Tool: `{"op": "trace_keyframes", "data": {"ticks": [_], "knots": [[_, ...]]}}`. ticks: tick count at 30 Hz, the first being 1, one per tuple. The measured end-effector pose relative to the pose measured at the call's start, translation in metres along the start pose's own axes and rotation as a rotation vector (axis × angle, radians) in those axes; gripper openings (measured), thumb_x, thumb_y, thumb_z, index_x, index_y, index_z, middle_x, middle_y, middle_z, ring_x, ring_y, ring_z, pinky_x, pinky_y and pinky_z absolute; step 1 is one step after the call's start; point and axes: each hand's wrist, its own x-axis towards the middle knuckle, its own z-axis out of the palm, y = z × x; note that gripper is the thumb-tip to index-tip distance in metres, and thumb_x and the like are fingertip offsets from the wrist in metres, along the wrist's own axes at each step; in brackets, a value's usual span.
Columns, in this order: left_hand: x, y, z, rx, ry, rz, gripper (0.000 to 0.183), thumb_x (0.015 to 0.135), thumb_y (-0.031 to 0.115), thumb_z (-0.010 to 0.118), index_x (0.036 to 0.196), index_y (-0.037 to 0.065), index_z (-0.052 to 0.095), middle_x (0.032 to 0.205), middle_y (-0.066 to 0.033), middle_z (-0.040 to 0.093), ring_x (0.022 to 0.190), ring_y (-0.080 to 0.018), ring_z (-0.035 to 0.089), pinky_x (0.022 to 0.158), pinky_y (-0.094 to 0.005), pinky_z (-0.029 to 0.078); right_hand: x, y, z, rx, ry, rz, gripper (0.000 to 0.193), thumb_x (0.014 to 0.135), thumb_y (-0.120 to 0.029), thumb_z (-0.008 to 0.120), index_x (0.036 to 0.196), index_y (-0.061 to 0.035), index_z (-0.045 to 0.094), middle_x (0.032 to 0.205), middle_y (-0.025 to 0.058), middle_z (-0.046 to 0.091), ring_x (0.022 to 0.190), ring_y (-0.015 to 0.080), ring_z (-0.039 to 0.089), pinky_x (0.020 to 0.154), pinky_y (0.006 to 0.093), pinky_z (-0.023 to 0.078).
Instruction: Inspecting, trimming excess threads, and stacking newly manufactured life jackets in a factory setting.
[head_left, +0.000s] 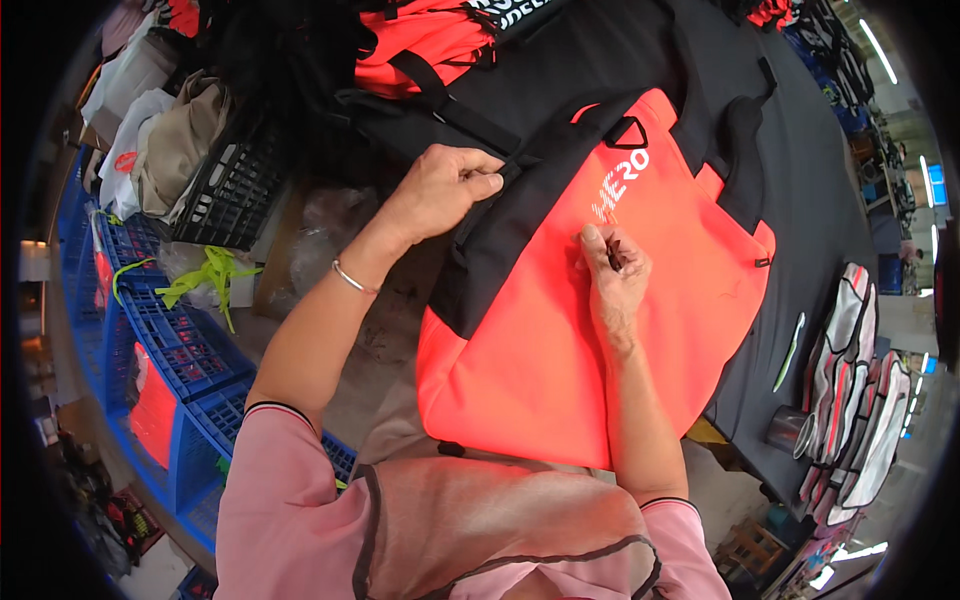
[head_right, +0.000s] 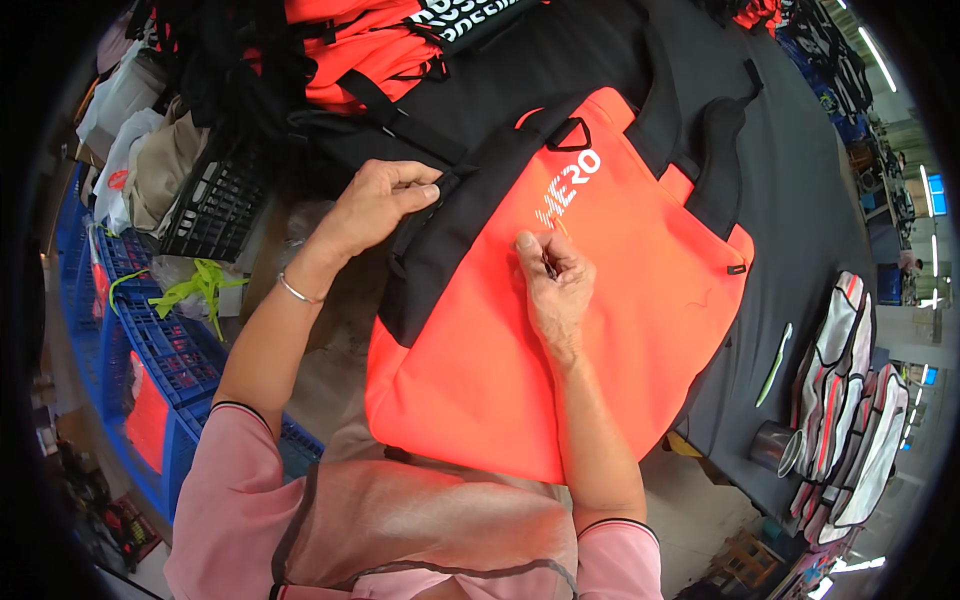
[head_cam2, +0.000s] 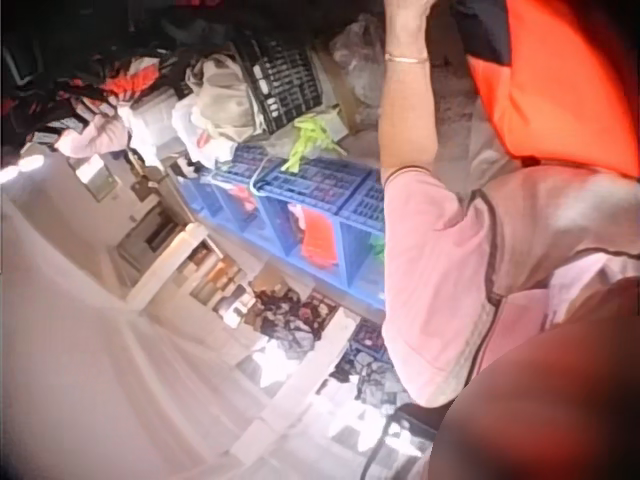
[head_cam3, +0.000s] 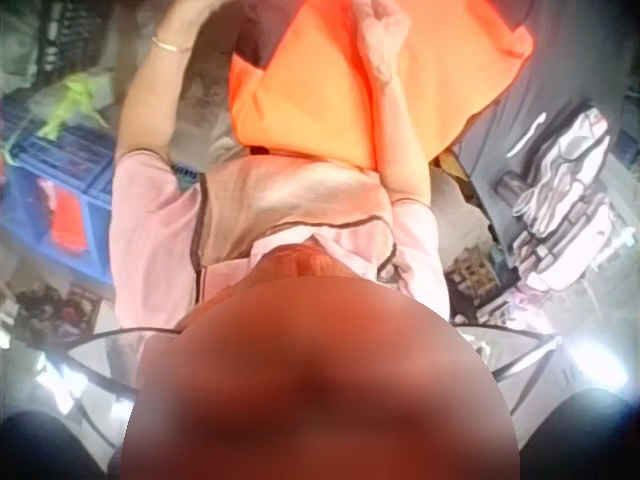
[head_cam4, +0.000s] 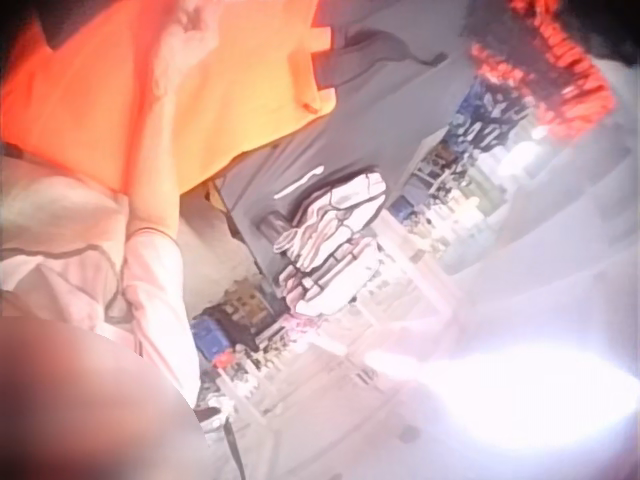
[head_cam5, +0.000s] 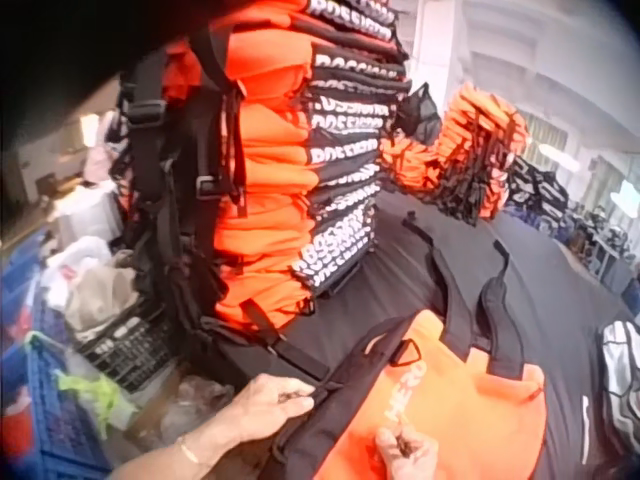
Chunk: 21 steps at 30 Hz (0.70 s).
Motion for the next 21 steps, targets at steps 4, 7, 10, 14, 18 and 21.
{"op": "trace_keyframes", "data": {"ticks": [4, 7, 10, 14, 18, 21], "knots": [[0.006, -0.009, -0.008, -0.266, -0.137, -0.222, 0.024, 0.091, 0.012, 0.065, 0.11, -0.001, 0.072, 0.09, 0.0011, 0.07, 0.078, -0.0051, 0.061, 0.066, -0.0216, 0.048, 0.0, 0.002, 0.002, 0.04, 0.012, -0.006, 0.023, 0.096, -0.017, 0.067, 0.079, -0.0015, 0.064, 0.065, -0.0059, 0.052, 0.06, 0.0021, 0.044, 0.055, 0.0206, 0.035], [0.005, -0.012, -0.01, -0.46, -0.188, -0.263, 0.026, 0.093, 0.014, 0.064, 0.113, -0.003, 0.069, 0.095, -0.0013, 0.07, 0.083, -0.0072, 0.064, 0.072, -0.0224, 0.052, 0.001, 0.004, 0.003, 0.026, 0.013, -0.025, 0.024, 0.096, -0.018, 0.067, 0.079, -0.0018, 0.063, 0.065, -0.0061, 0.052, 0.059, 0.0021, 0.044, 0.055, 0.0207, 0.035], [0.004, -0.018, -0.011, -0.62, -0.24, -0.279, 0.027, 0.094, 0.014, 0.064, 0.114, -0.004, 0.067, 0.098, -0.004, 0.07, 0.087, -0.0098, 0.066, 0.078, -0.0244, 0.055, -0.001, 0.004, 0.005, 0.051, 0.008, -0.026, 0.025, 0.096, -0.019, 0.067, 0.079, -0.0017, 0.063, 0.065, -0.0063, 0.051, 0.06, 0.0021, 0.044, 0.056, 0.0206, 0.035], [0.002, -0.025, -0.004, -0.781, -0.263, -0.275, 0.029, 0.094, 0.017, 0.066, 0.114, -0.003, 0.066, 0.099, -0.0059, 0.071, 0.088, -0.0113, 0.068, 0.079, -0.025, 0.056, 0.001, 0.008, 0.003, 0.049, 0.012, -0.037, 0.024, 0.096, -0.019, 0.068, 0.079, -0.0013, 0.064, 0.066, -0.0064, 0.051, 0.061, 0.0026, 0.044, 0.057, 0.0206, 0.035], [-0.012, -0.02, -0.002, -0.721, -0.19, -0.245, 0.03, 0.095, 0.02, 0.067, 0.116, -0.002, 0.066, 0.1, -0.0046, 0.07, 0.09, -0.0089, 0.066, 0.08, -0.0223, 0.053, 0.0, 0.002, 0.002, 0.03, 0.019, -0.03, 0.024, 0.095, -0.019, 0.069, 0.081, -0.0003, 0.065, 0.068, -0.0052, 0.052, 0.062, 0.0037, 0.046, 0.059, 0.0207, 0.037], [-0.032, -0.02, 0.005, -0.615, 0.015, -0.178, 0.032, 0.094, 0.021, 0.068, 0.117, -0.001, 0.066, 0.099, -0.0025, 0.068, 0.089, -0.0065, 0.063, 0.079, -0.0207, 0.051, 0.001, 0.003, -0.001, 0.026, 0.0, -0.03, 0.024, 0.095, -0.019, 0.069, 0.083, 0.0011, 0.065, 0.07, -0.0034, 0.054, 0.063, 0.0051, 0.048, 0.06, 0.021, 0.04]]}}
